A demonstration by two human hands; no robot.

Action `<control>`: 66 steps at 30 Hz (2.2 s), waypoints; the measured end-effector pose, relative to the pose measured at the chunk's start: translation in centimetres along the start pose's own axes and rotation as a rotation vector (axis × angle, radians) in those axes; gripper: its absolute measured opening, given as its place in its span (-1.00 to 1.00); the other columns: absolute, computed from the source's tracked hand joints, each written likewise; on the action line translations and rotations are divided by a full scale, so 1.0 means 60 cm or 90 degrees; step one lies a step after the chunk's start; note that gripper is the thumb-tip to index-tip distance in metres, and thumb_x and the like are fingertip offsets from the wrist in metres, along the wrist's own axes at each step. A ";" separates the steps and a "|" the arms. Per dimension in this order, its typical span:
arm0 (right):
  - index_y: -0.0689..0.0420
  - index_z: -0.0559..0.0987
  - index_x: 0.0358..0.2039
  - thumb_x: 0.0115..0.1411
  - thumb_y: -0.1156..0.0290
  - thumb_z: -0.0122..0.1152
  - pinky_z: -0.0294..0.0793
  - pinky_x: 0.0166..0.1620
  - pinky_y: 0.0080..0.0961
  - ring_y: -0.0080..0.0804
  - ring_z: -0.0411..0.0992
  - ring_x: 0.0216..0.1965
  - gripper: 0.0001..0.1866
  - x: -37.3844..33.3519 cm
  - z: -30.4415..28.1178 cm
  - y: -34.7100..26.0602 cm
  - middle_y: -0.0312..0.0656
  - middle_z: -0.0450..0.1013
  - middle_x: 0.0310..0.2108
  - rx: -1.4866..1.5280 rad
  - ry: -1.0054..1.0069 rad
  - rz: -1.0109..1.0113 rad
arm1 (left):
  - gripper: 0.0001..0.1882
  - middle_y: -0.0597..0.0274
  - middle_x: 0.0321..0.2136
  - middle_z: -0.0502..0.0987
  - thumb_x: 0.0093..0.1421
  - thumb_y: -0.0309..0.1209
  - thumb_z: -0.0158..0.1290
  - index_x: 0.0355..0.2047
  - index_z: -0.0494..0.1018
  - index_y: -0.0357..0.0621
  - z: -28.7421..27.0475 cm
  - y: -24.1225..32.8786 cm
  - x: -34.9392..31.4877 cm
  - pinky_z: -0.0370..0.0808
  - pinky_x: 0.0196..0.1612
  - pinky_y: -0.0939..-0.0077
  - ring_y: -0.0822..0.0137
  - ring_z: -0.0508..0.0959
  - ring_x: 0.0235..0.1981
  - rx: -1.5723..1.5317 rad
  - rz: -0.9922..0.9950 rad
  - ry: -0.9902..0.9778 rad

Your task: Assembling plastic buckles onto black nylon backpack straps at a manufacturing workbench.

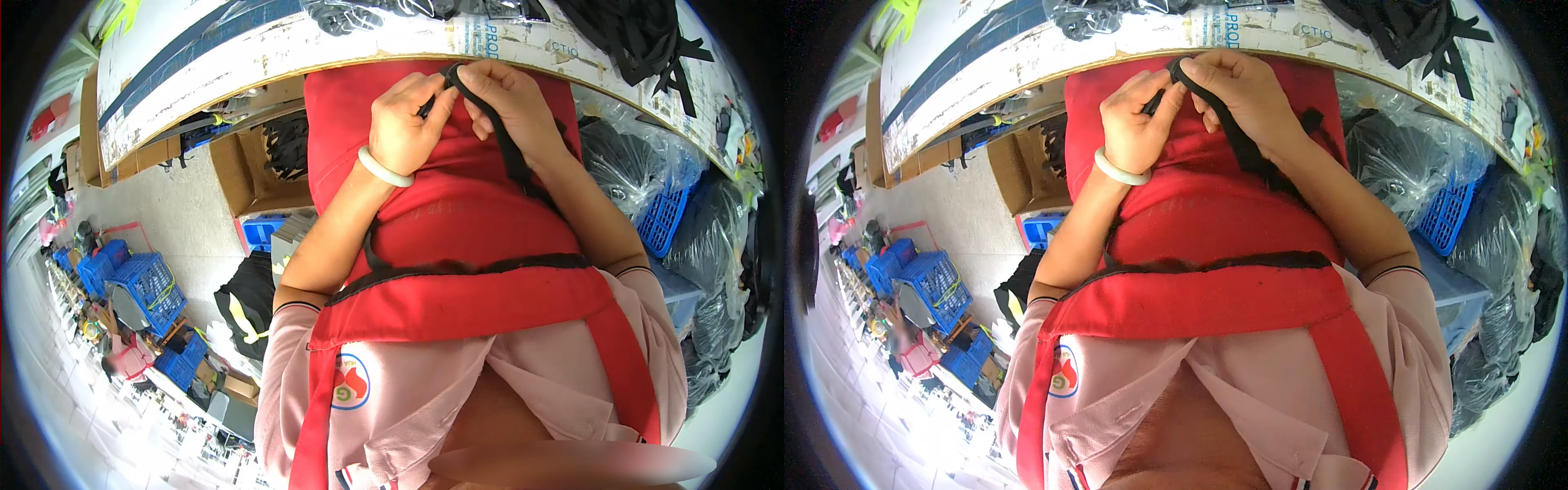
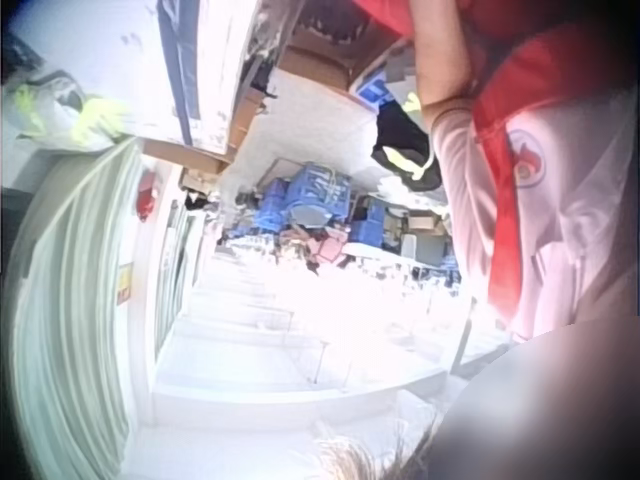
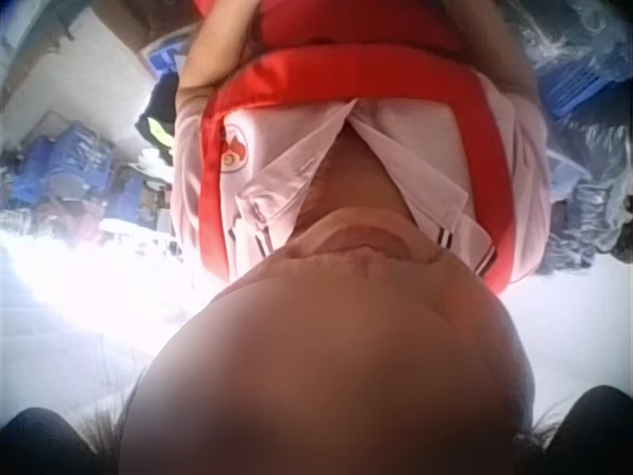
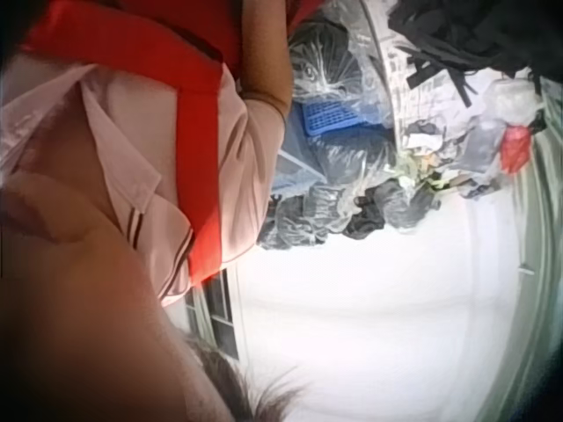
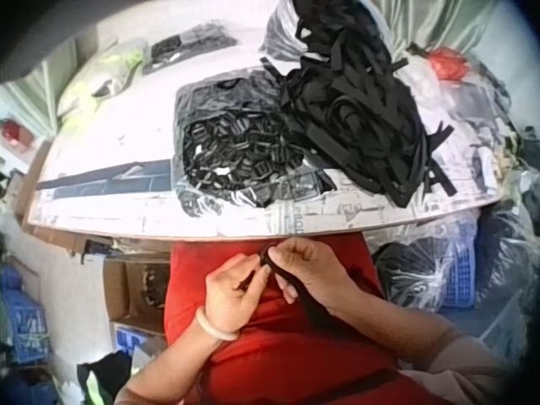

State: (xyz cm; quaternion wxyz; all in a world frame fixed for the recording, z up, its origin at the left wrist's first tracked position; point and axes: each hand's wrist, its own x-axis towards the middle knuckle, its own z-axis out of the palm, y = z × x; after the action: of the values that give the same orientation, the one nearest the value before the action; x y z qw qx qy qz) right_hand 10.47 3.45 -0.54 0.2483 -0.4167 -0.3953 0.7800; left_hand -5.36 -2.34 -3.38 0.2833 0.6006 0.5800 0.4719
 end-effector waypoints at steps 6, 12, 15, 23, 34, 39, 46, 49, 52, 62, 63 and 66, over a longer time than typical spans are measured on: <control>0.24 0.48 -0.14 0.24 0.22 0.15 0.40 -0.45 -0.68 -0.60 0.39 -0.56 -0.66 0.018 -0.026 0.012 -0.28 0.44 -0.50 0.031 -0.080 0.005 | -0.81 0.14 -0.53 0.52 0.13 -0.55 0.13 -0.21 0.54 -0.27 -0.009 -0.020 -0.006 0.37 -0.53 0.58 0.46 0.48 -0.53 0.032 0.113 -0.033; 0.20 0.55 -0.19 0.22 0.34 0.17 0.40 -0.22 -0.71 -0.59 0.43 -0.34 -0.77 0.033 -0.032 0.038 -0.30 0.46 -0.35 -0.196 -0.002 -0.240 | -0.79 0.09 -0.46 0.56 0.24 -0.43 0.04 -0.22 0.51 -0.35 -0.014 -0.023 -0.008 0.29 -0.69 0.70 0.46 0.45 -0.61 -0.738 -0.570 -0.036; 0.19 0.56 -0.22 0.20 0.39 0.16 0.38 -0.22 -0.71 -0.61 0.41 -0.31 -0.82 0.020 -0.020 0.036 -0.29 0.45 -0.31 -0.396 0.035 -0.510 | -0.84 0.09 -0.46 0.56 0.21 -0.49 0.06 -0.27 0.51 -0.36 -0.016 -0.002 0.001 0.28 -0.70 0.71 0.45 0.46 -0.63 -0.711 -0.532 -0.012; 0.22 0.53 -0.24 0.23 0.51 0.09 0.34 -0.32 -0.72 -0.65 0.34 -0.43 -0.88 0.005 -0.012 0.000 -0.30 0.43 -0.34 -0.374 0.032 -0.380 | -0.83 0.10 -0.54 0.52 0.20 -0.49 0.06 -0.29 0.50 -0.40 -0.015 -0.005 0.001 0.35 -0.68 0.63 0.39 0.47 -0.66 -0.644 -0.447 0.044; 0.24 0.48 -0.26 0.19 0.43 0.19 0.44 -0.53 -0.74 -0.63 0.43 -0.59 -0.83 -0.009 -0.009 -0.013 -0.26 0.45 -0.54 -0.205 -0.021 -0.137 | -0.86 0.10 -0.48 0.56 0.15 -0.55 0.13 -0.31 0.51 -0.42 -0.005 -0.005 -0.004 0.43 -0.65 0.69 0.42 0.53 -0.62 -0.565 -0.384 0.101; 0.22 0.43 -0.25 0.16 0.41 0.23 0.48 -0.53 -0.70 -0.60 0.44 -0.59 -0.78 -0.011 -0.012 0.008 -0.25 0.44 -0.53 -0.183 0.005 -0.076 | -0.86 0.17 -0.51 0.56 0.12 -0.58 0.15 -0.29 0.52 -0.40 0.005 0.001 -0.014 0.44 -0.62 0.72 0.48 0.53 -0.61 -0.452 -0.298 0.106; 0.19 0.46 -0.36 0.21 0.25 0.16 0.45 -0.55 -0.70 -0.62 0.41 -0.58 -0.76 0.007 -0.001 0.005 -0.33 0.37 -0.58 -0.042 0.008 0.016 | -0.83 0.21 -0.56 0.55 0.13 -0.55 0.16 -0.25 0.53 -0.34 -0.009 -0.004 -0.017 0.43 -0.60 0.75 0.54 0.50 -0.61 -0.432 -0.224 0.116; 0.08 0.46 -0.52 0.20 0.17 0.15 0.21 -0.62 -0.70 -0.67 0.23 -0.67 -0.72 0.026 -0.035 0.019 -0.39 0.32 -0.61 0.005 -0.192 0.102 | -0.83 0.22 -0.58 0.54 0.15 -0.54 0.13 -0.23 0.54 -0.33 -0.037 0.017 -0.029 0.37 -0.60 0.74 0.55 0.47 -0.63 -0.388 -0.322 0.019; 0.17 0.48 -0.36 0.25 0.23 0.08 0.16 -0.63 -0.72 -0.68 0.20 -0.70 -0.76 0.047 -0.014 0.042 -0.38 0.30 -0.62 -0.085 -0.170 0.067 | -0.83 0.23 -0.59 0.52 0.16 -0.58 0.10 -0.21 0.54 -0.32 -0.068 0.023 -0.047 0.32 -0.60 0.71 0.54 0.42 -0.66 -0.397 -0.348 0.001; 0.20 0.48 -0.35 0.22 0.30 0.06 0.14 -0.66 -0.75 -0.70 0.21 -0.71 -0.79 0.030 0.004 0.025 -0.36 0.32 -0.63 -0.044 -0.396 0.205 | -0.85 0.25 -0.52 0.50 0.16 -0.59 0.09 -0.24 0.54 -0.34 -0.090 0.045 -0.058 0.31 -0.57 0.74 0.58 0.40 -0.61 -0.308 -0.292 -0.047; 0.21 0.48 -0.32 0.22 0.29 0.07 0.15 -0.66 -0.75 -0.70 0.22 -0.71 -0.78 0.028 0.006 0.019 -0.36 0.32 -0.62 -0.075 -0.358 0.193 | -0.85 0.26 -0.51 0.49 0.16 -0.59 0.09 -0.24 0.54 -0.34 -0.090 0.042 -0.057 0.31 -0.57 0.75 0.59 0.40 -0.61 -0.311 -0.295 -0.045; 0.25 0.48 -0.24 0.23 0.27 0.07 0.18 -0.66 -0.77 -0.70 0.24 -0.70 -0.73 0.029 -0.006 0.022 -0.35 0.33 -0.62 -0.062 -0.309 0.172 | -0.85 0.26 -0.47 0.52 0.16 -0.59 0.10 -0.25 0.55 -0.31 -0.082 0.029 -0.054 0.33 -0.56 0.77 0.59 0.42 -0.57 -0.356 -0.267 -0.015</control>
State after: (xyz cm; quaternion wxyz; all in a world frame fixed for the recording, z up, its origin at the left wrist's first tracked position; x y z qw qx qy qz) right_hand 9.77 4.10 -2.51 0.0200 -0.2779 -0.4214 0.8630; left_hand -8.63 -6.79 -0.66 0.5346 0.3728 0.5355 0.5371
